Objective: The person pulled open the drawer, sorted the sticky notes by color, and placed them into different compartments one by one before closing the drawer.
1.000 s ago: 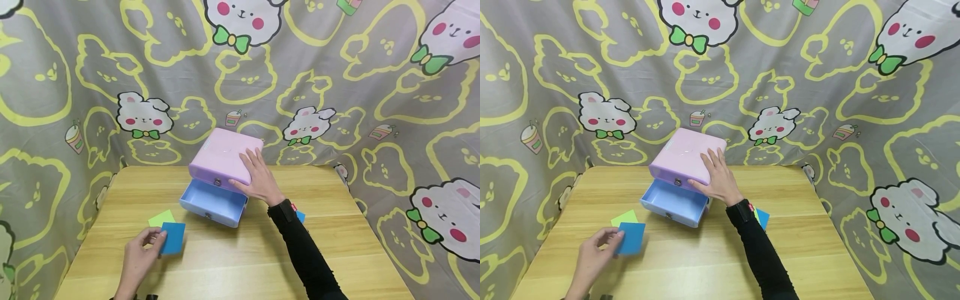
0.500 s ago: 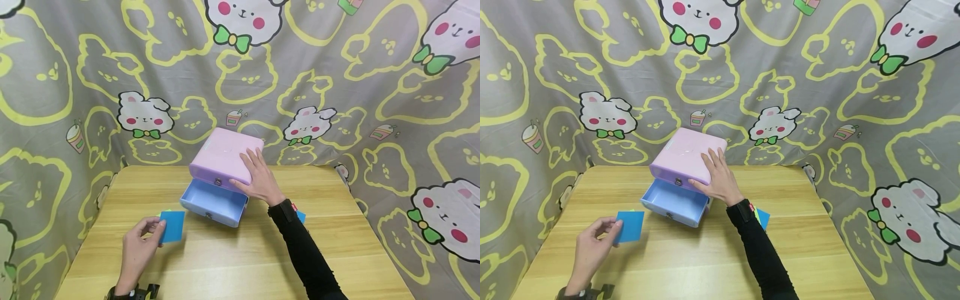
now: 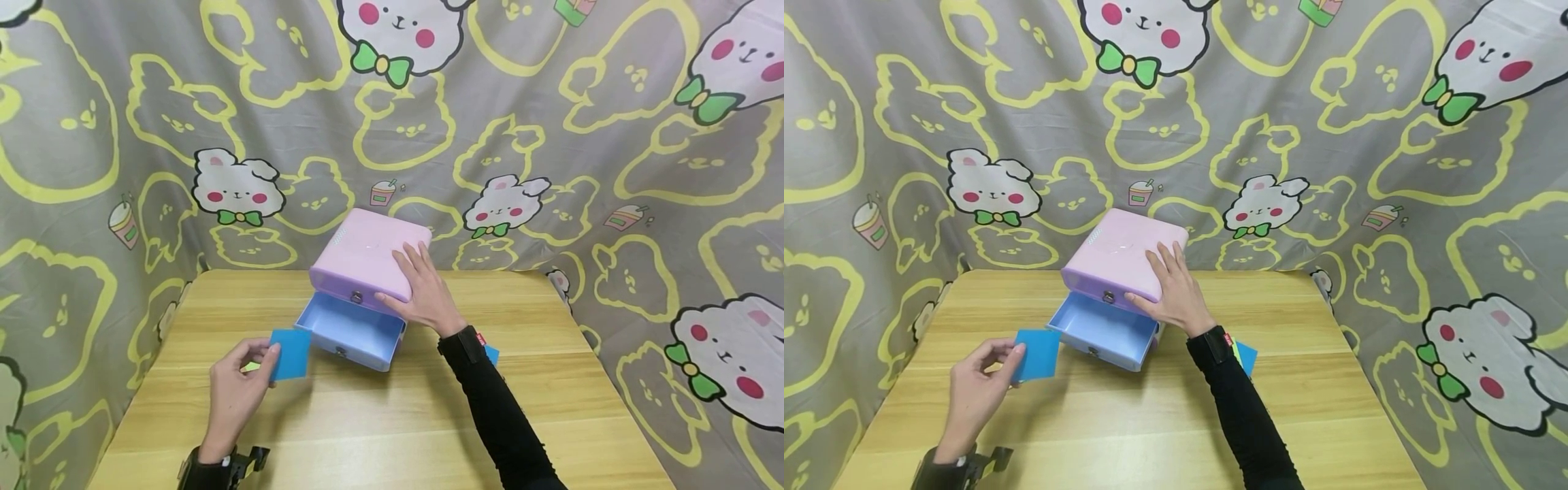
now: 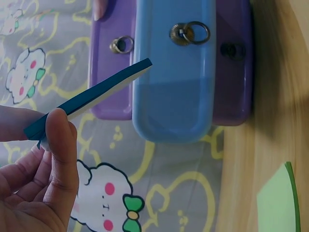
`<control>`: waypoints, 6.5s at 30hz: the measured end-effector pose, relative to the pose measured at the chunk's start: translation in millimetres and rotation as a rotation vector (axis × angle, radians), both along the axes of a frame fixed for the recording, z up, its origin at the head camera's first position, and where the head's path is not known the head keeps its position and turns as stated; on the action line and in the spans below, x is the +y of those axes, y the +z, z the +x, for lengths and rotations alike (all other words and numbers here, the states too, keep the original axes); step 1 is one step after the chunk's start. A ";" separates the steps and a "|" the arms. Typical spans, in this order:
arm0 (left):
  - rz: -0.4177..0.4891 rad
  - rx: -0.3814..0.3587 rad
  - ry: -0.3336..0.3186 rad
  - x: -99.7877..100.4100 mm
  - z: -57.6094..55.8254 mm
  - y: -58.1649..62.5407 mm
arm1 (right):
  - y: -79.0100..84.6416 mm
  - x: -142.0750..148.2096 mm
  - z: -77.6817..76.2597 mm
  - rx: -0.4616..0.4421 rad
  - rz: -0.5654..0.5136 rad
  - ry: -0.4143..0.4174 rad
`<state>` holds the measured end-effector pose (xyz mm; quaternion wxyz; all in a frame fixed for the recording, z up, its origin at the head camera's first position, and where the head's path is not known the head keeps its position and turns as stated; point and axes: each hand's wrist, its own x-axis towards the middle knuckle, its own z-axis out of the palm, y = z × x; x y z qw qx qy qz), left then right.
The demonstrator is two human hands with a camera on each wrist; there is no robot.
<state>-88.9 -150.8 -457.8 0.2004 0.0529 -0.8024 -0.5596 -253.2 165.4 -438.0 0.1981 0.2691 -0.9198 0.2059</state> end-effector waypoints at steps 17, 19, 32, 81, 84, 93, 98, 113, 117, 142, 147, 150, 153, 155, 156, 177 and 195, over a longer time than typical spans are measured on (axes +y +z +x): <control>-0.006 0.099 -0.022 8.2 -19.3 6.8 | -1.2 0.7 -0.4 -0.011 -0.007 -0.002; 0.005 0.111 -0.036 9.6 -22.4 7.1 | -1.4 0.5 -0.5 -0.012 -0.006 -0.004; 0.012 0.149 -0.066 19.5 -38.9 11.2 | -0.7 0.4 0.5 -0.018 0.001 -0.009; -0.158 0.192 0.003 35.3 -78.1 8.7 | -2.2 -1.5 0.6 -0.025 0.002 -0.023; -0.166 0.199 0.008 35.1 -78.6 8.4 | -2.8 -1.5 0.7 -0.027 0.003 -0.022; -0.176 0.191 0.017 36.8 -80.4 10.2 | -1.4 -1.5 0.4 -0.030 -0.005 -0.016; -0.183 0.208 0.018 37.6 -80.3 11.9 | -1.2 -1.0 1.1 -0.031 -0.013 -0.009; -0.226 0.293 0.021 38.4 -82.3 13.4 | 2.1 -0.4 3.6 -0.066 -0.003 -0.013; -0.239 0.312 0.019 37.9 -83.9 12.1 | 4.4 1.2 4.2 -0.078 0.019 0.001; -0.357 0.273 0.011 43.6 -88.2 18.6 | 1.5 0.2 2.8 -0.007 0.034 0.002; -0.371 0.220 0.001 46.4 -91.0 17.1 | 1.5 0.0 2.8 -0.018 0.029 0.003; -0.363 0.184 -0.001 47.4 -91.4 16.0 | 1.9 -0.2 2.8 -0.019 0.026 0.006; -0.366 0.163 -0.006 48.2 -92.0 15.2 | 1.6 -0.2 2.6 -0.012 0.027 0.007; -0.373 0.157 -0.012 48.5 -92.7 14.5 | 0.9 0.2 2.3 -0.009 0.026 0.005; -0.379 0.155 -0.014 48.5 -93.4 13.8 | 0.5 0.5 2.3 -0.009 0.025 0.003; -0.399 0.054 -0.034 51.7 -98.3 3.3 | -2.4 1.7 2.3 0.001 0.021 0.006; -0.427 -0.019 -0.031 56.0 -98.3 -5.4 | -3.3 1.2 2.8 -0.023 0.018 -0.003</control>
